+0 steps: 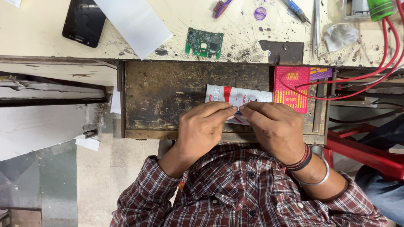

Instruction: The person presses a screen assembly onto an opened smartphone body on the bench, then picks up the phone and powers it on to view the display. They set it back down and use a blue pry tool to work along the edge of the screen assembly.

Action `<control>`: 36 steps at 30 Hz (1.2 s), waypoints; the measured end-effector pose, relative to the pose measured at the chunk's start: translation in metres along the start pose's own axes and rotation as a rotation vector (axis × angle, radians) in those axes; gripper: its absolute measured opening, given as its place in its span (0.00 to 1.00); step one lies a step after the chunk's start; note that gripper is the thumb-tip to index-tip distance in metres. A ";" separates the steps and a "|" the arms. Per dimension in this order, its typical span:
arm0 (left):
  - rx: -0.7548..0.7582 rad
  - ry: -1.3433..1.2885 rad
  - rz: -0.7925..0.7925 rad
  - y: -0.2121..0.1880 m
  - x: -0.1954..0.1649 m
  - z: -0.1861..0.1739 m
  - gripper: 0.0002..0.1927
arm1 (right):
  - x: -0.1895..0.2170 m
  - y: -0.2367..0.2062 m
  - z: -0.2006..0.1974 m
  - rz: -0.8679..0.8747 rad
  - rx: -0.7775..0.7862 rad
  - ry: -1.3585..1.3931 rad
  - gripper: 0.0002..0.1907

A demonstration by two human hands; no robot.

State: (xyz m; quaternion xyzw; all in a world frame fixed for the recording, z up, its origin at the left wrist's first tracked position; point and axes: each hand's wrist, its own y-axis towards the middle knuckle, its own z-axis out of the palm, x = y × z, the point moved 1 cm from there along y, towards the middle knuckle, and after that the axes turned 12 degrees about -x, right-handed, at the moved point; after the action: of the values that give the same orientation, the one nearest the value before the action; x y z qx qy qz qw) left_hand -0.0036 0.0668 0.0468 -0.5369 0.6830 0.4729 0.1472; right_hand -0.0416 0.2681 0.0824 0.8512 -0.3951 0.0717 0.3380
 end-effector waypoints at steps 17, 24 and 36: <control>0.006 0.019 -0.025 -0.003 0.006 0.002 0.12 | -0.001 0.000 0.002 0.004 0.059 -0.008 0.14; 0.047 -0.097 -0.259 -0.010 0.018 -0.005 0.16 | -0.001 0.002 0.002 0.048 0.119 -0.018 0.13; 0.637 -0.737 -0.394 -0.018 0.026 -0.005 0.42 | 0.015 0.040 -0.050 -0.263 0.308 0.006 0.20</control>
State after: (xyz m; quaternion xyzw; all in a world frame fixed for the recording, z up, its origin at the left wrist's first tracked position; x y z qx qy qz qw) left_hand 0.0038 0.0482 0.0224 -0.3819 0.5820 0.3626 0.6196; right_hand -0.0530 0.2726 0.1471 0.9369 -0.2638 0.0891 0.2116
